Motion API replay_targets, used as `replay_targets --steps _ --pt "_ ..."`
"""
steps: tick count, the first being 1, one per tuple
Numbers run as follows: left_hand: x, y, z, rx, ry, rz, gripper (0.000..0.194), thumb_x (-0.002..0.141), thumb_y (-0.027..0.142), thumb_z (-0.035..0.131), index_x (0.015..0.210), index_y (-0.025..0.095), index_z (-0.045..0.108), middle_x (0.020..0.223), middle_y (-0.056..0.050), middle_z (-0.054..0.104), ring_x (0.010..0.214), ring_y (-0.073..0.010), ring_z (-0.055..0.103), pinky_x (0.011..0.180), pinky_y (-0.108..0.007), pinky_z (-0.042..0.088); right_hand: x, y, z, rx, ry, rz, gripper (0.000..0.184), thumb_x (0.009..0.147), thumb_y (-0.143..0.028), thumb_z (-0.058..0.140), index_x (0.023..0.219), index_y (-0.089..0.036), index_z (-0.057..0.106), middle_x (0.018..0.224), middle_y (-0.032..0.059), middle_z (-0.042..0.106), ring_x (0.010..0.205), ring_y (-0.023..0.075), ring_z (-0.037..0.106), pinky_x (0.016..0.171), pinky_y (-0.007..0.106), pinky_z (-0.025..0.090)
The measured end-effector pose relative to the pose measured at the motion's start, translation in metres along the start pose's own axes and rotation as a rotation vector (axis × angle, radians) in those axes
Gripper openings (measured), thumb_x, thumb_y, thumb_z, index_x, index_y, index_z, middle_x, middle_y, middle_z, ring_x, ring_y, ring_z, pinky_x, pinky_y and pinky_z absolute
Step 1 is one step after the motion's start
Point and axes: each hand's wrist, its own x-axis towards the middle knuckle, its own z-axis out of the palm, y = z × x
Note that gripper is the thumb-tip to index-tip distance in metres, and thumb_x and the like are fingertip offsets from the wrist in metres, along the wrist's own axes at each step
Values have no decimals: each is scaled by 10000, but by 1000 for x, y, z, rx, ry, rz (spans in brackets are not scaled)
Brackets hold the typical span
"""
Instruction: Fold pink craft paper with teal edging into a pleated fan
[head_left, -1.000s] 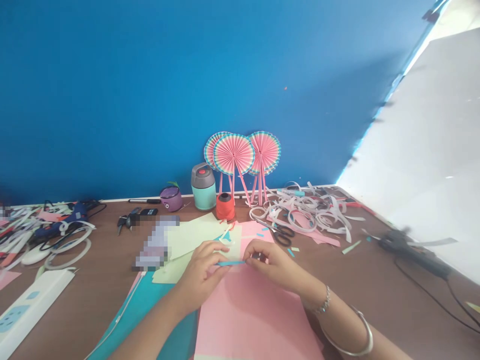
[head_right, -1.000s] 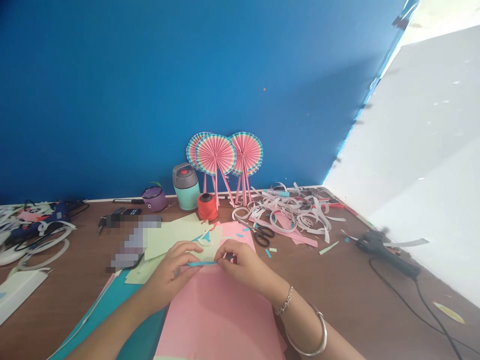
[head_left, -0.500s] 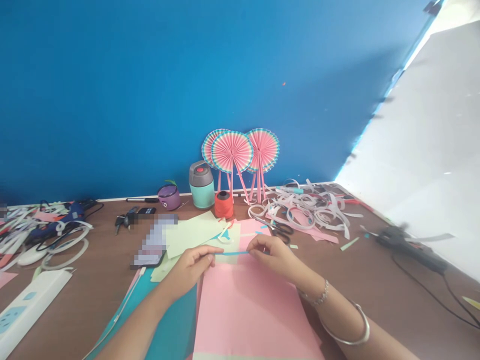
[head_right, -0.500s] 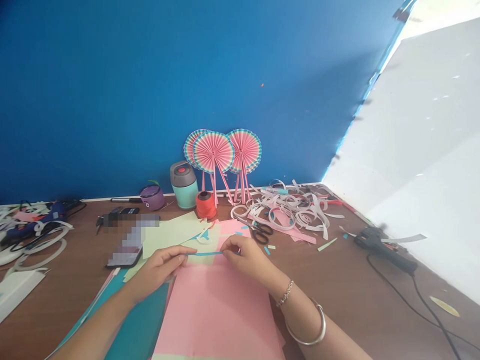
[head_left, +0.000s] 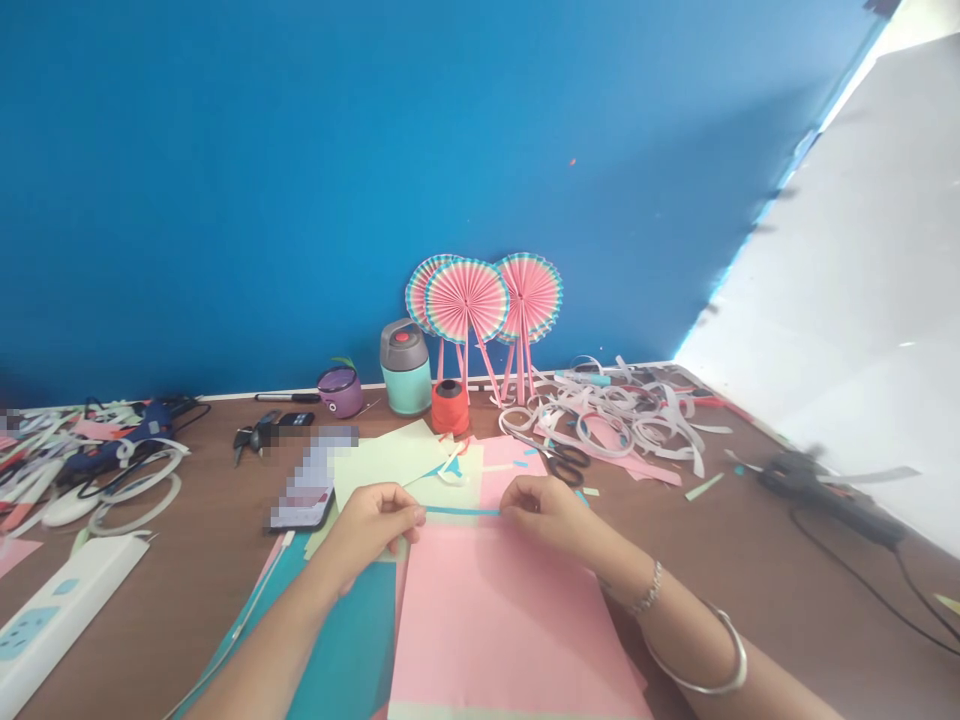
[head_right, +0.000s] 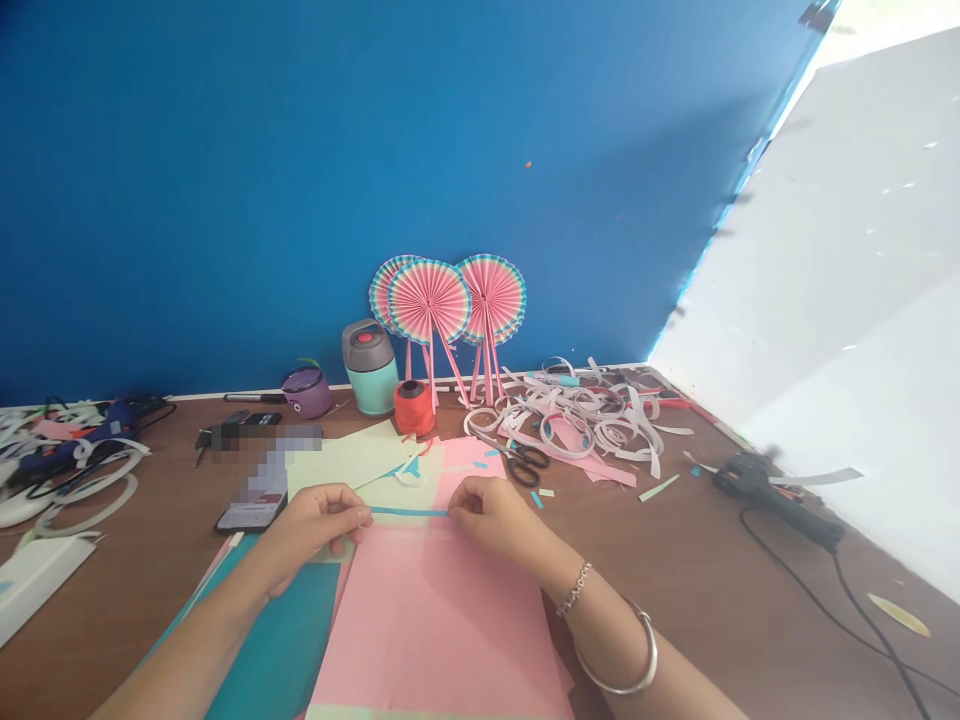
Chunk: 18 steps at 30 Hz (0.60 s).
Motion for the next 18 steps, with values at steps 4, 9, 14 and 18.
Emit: replay_targets --steps 4,9,14,18 --pt "-1 -3 1 37 -57 -58 202 728 345 541 695 152 589 665 -36 669 537 -106 540 540 -221 424 -3 -2 0 -49 -35 11 111 709 -164 487 720 -163 598 668 6 623 600 117 537 504 194 360" --pt "-1 -4 7 147 17 -64 111 708 285 527 683 178 536 595 -11 629 576 -152 597 558 -257 473 -6 -9 2 -138 -29 -13 113 693 -135 463 686 -164 572 728 13 615 638 119 533 535 199 369" --pt "-3 -2 10 224 38 0 97 687 242 501 607 188 494 655 6 586 573 -143 607 550 -253 493 -7 -10 4 -198 -8 -19 82 671 -124 469 665 -163 542 771 19 577 659 121 515 585 215 381" --pt "0 -9 10 290 57 59 107 676 242 501 583 191 484 706 6 554 564 -133 589 533 -249 486 -8 -11 6 -209 -10 9 90 665 -112 467 673 -164 540 790 26 571 687 130 518 597 219 384"
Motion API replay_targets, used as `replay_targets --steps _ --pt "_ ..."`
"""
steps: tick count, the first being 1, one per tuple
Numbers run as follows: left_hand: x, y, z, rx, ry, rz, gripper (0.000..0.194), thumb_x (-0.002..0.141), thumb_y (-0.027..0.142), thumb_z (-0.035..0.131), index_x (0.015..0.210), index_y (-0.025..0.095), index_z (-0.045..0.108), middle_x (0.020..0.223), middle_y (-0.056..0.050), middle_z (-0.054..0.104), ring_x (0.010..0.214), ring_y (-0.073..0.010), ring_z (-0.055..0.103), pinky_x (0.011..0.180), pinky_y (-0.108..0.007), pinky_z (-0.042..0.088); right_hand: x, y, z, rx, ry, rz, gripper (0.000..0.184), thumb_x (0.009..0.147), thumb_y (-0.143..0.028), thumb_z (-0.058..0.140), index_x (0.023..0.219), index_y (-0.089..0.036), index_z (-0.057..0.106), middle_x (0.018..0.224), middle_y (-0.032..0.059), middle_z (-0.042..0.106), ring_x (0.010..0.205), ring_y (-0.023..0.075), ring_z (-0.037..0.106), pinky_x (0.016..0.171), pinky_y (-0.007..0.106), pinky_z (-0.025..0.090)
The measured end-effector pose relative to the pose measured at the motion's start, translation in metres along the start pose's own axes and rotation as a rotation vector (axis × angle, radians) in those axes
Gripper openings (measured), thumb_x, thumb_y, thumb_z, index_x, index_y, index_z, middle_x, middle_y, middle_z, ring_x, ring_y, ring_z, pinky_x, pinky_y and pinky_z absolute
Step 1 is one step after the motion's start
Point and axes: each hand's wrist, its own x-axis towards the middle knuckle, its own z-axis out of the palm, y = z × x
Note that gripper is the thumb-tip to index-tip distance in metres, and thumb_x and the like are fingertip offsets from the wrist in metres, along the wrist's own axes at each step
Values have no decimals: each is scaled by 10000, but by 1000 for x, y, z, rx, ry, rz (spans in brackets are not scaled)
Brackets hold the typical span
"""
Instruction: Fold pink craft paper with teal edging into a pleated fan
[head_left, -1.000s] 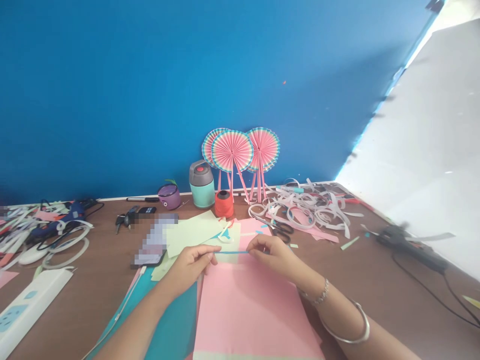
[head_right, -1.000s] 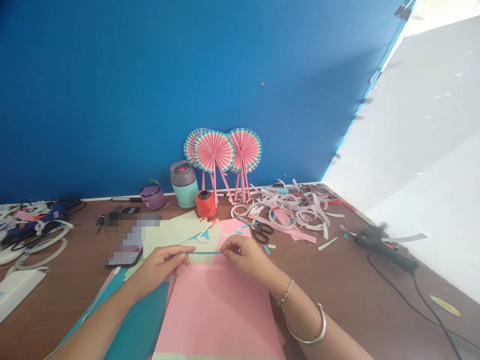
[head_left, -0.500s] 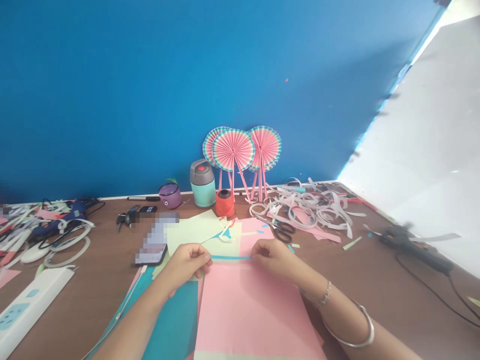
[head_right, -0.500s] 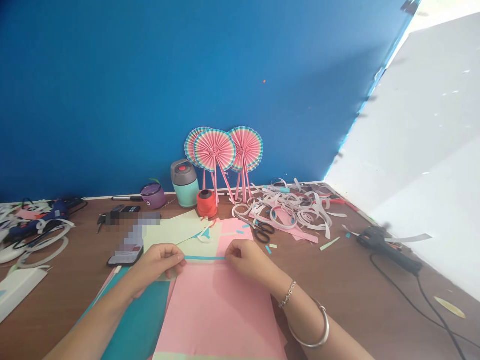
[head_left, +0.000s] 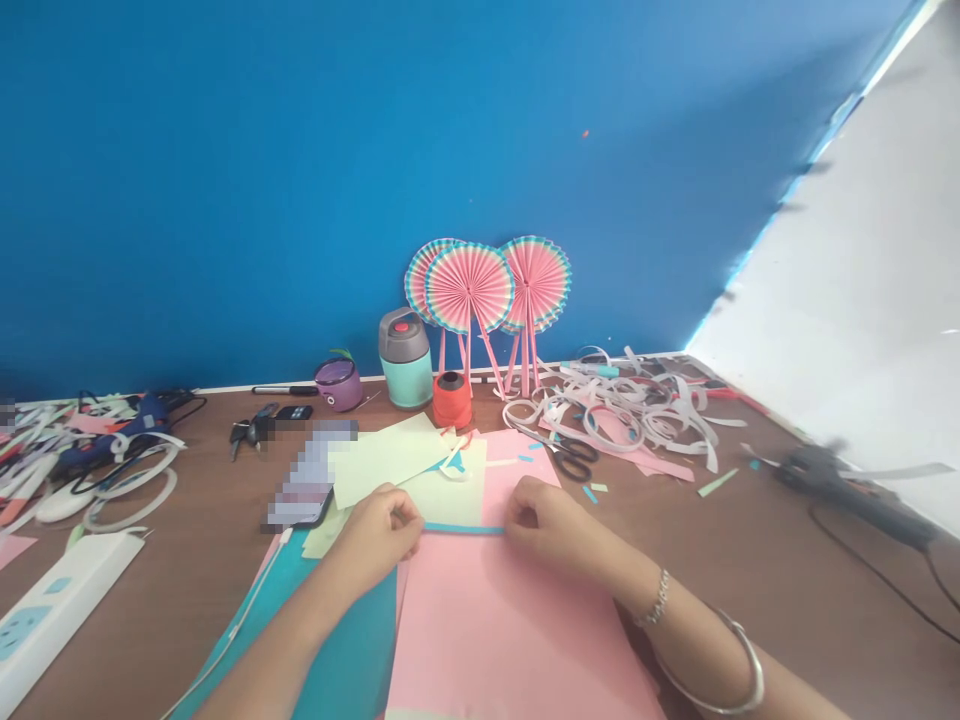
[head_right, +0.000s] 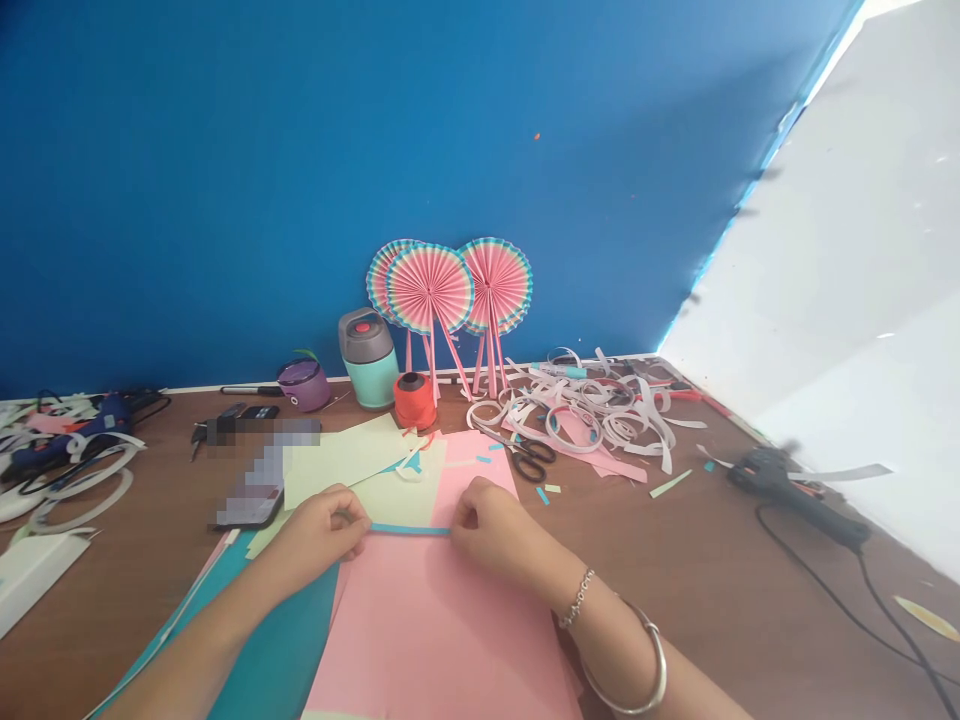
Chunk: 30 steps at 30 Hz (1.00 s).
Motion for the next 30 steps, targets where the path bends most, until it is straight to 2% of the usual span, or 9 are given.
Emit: replay_targets --steps 5,11,30 --pt "4 -10 5 105 55 52 118 673 226 489 560 192 490 729 5 541 552 -118 550 539 -245 454 0 -5 0 -21 3 35 94 658 -94 469 665 -164 533 795 28 565 692 133 513 601 222 380" --pt "3 -6 5 167 98 61 115 666 205 480 551 196 479 698 3 522 570 -126 517 535 -239 421 2 -6 3 -48 16 53 91 663 -88 477 652 -166 522 775 27 557 654 127 492 572 228 356" --pt "1 0 4 215 82 9 130 676 189 466 548 202 449 709 1 505 581 -133 495 540 -249 388 3 -3 9 -29 49 62 102 666 -84 482 616 -173 488 751 14 546 633 115 481 556 224 335"
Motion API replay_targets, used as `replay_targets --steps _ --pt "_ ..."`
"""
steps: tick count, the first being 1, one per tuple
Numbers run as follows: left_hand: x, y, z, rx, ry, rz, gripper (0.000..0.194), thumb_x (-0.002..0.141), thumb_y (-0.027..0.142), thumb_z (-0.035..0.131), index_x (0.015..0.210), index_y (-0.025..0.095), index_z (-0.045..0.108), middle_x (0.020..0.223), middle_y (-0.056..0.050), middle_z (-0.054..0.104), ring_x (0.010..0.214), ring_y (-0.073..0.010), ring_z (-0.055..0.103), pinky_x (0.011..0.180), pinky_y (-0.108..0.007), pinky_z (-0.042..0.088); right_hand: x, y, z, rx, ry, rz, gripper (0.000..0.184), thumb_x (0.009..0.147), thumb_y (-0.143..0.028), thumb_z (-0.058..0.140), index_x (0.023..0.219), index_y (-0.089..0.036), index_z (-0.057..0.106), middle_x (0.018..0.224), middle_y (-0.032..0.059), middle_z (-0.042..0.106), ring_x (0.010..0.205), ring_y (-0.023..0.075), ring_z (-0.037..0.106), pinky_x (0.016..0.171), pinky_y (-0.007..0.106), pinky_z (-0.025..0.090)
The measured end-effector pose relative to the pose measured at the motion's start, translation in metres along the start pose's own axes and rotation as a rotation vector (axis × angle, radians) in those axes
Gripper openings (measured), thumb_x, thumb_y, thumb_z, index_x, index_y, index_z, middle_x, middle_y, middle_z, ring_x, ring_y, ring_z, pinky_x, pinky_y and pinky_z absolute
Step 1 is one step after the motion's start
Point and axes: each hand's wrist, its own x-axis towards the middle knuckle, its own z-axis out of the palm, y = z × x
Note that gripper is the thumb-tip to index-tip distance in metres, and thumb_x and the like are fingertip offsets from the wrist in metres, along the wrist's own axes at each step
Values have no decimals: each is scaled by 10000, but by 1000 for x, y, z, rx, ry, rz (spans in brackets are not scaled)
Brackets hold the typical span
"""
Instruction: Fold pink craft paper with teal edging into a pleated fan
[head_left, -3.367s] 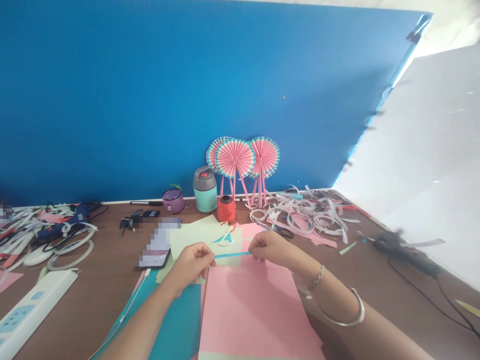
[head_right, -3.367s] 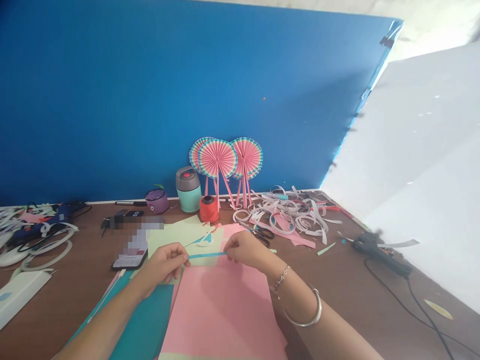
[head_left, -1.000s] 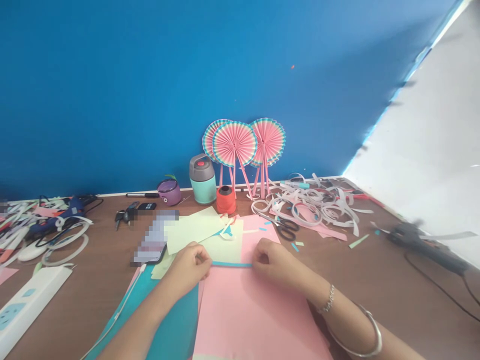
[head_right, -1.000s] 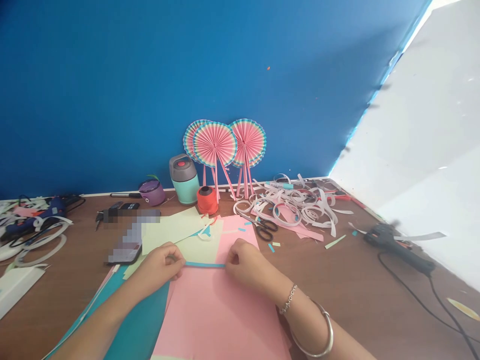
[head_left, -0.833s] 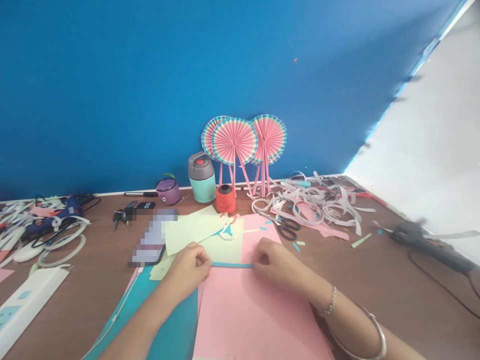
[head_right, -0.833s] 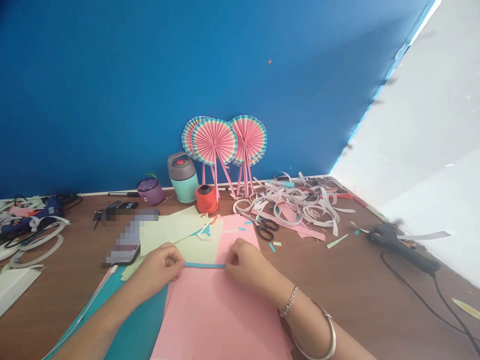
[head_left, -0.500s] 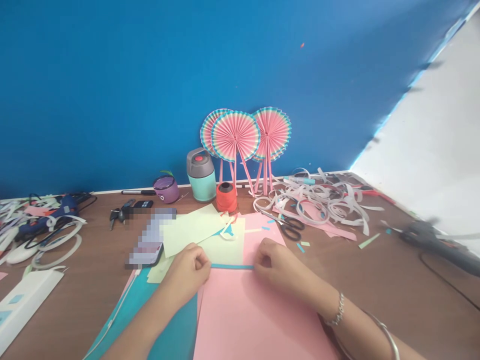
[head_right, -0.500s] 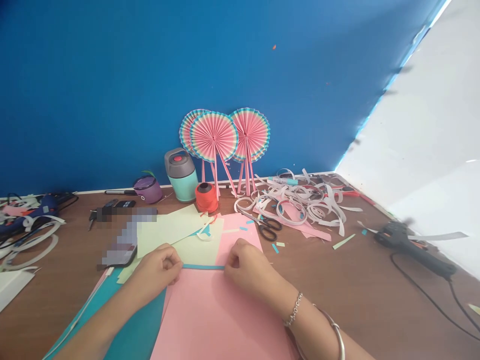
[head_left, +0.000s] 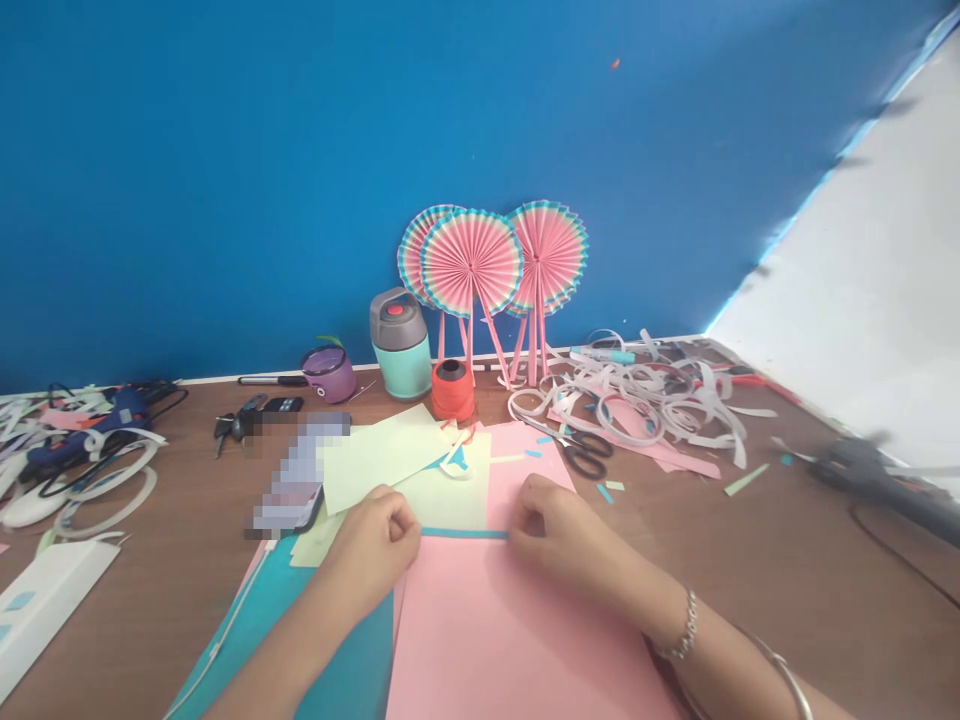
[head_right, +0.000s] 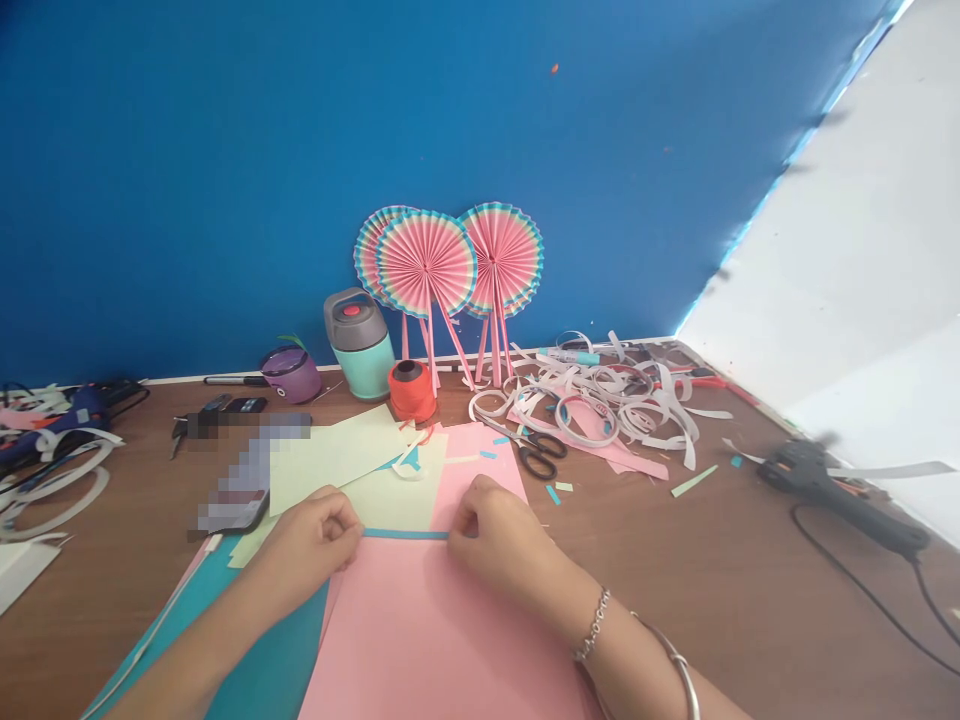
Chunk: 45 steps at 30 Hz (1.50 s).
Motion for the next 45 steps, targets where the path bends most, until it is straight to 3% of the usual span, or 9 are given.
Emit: replay_targets --steps 25,45 --pt "-1 5 3 41 64 -2 164 650 167 464 506 212 400 654 10 477 557 -133 462 527 -251 342 1 -4 1 -14 8 24 131 647 -46 485 612 -168 517 761 15 546 618 109 481 547 220 337" --pt "-2 13 5 188 43 -34 198 675 75 429 569 214 334 694 21 457 584 -125 465 540 -244 318 1 -4 5 -82 9 23 145 655 -32 483 616 -165 528 767 11 526 615 100 473 542 221 307"
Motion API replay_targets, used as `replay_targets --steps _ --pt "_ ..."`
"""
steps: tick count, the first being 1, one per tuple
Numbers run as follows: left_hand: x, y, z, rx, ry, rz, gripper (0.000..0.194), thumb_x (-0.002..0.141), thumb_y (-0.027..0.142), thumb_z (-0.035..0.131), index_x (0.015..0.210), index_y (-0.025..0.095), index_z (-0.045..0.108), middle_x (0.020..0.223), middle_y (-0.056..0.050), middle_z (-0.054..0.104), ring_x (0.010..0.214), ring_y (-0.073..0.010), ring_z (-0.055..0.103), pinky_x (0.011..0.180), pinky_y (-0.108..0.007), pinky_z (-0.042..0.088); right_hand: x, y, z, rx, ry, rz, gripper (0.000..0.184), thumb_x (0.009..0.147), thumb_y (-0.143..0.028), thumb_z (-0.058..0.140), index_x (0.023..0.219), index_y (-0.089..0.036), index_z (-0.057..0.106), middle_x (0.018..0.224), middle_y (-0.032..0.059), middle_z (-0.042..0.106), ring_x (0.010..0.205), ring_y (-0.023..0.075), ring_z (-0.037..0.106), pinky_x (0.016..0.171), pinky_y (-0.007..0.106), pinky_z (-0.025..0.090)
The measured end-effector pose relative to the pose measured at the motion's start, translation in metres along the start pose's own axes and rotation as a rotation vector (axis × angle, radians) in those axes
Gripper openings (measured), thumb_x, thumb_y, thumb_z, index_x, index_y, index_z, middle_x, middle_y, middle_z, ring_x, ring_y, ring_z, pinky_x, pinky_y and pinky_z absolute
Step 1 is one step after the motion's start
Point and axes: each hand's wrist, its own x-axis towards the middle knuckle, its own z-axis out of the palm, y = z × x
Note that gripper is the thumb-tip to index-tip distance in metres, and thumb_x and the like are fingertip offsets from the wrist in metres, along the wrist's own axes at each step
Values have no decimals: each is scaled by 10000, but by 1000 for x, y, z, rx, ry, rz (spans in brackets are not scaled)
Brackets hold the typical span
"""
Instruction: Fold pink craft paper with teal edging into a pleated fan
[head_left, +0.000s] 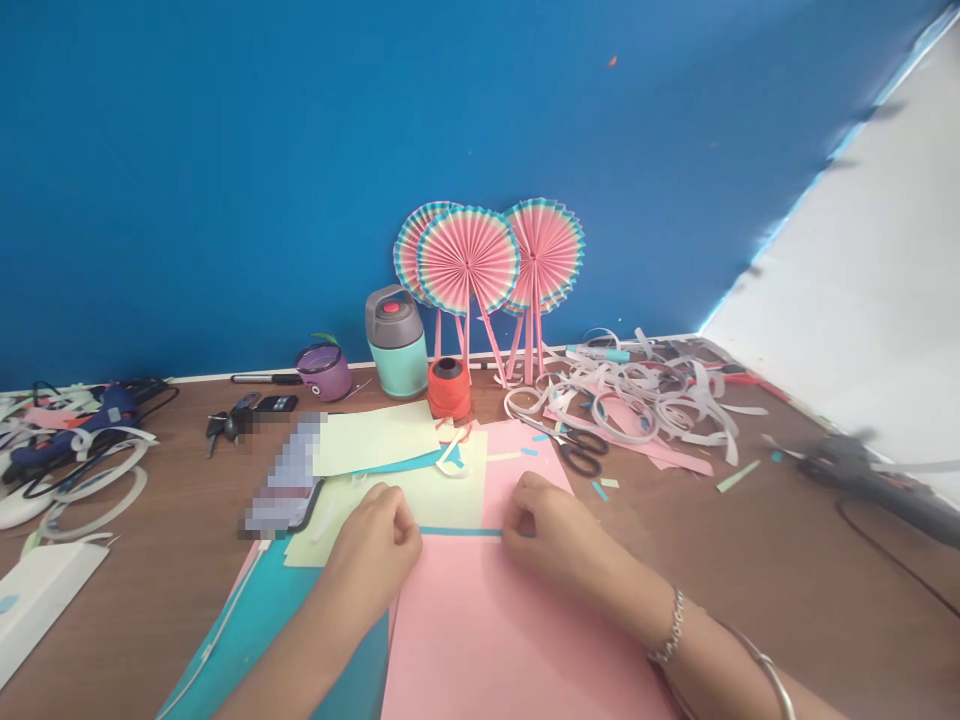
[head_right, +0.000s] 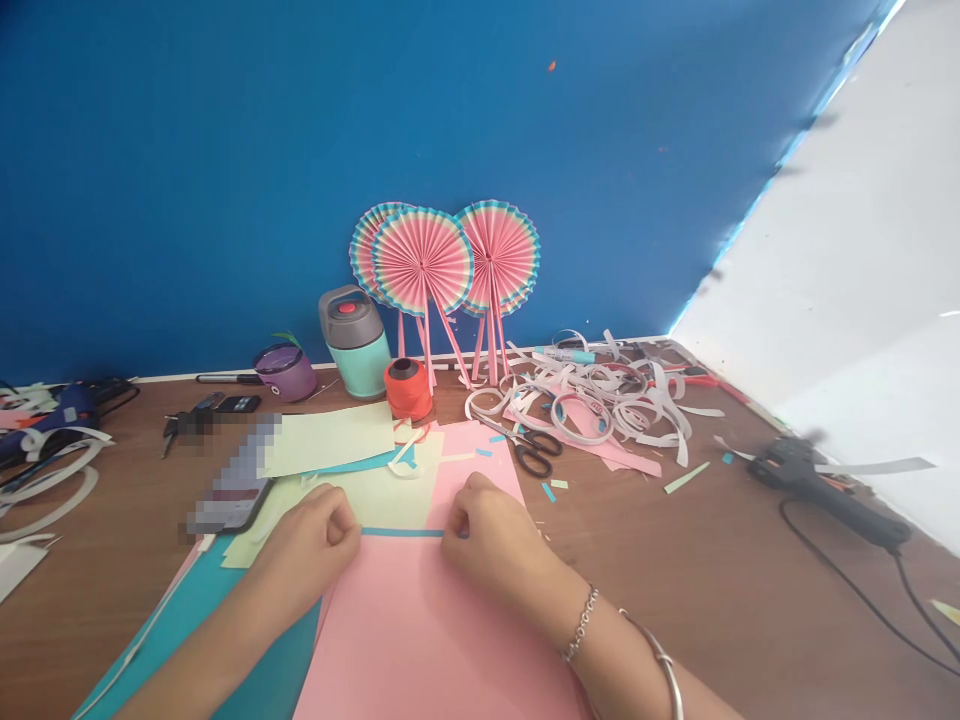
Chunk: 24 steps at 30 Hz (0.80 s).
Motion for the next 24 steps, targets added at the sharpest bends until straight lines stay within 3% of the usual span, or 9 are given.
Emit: replay_targets --steps 6,24 --pt "-1 1 -2 -83 -11 -40 193 682 62 448 643 218 342 658 52 442 541 -109 442 522 -228 304 -1 -2 -3 -2 -18 12 143 656 -29 481 610 -160 517 780 15 523 627 101 476 550 220 315" --pt "-2 -3 1 14 -7 15 174 701 57 412 630 207 361 688 47 448 549 -100 457 508 -215 324 3 10 -4 121 -40 -43 101 684 -102 461 613 -174 464 762 10 535 642 115 490 568 224 351"
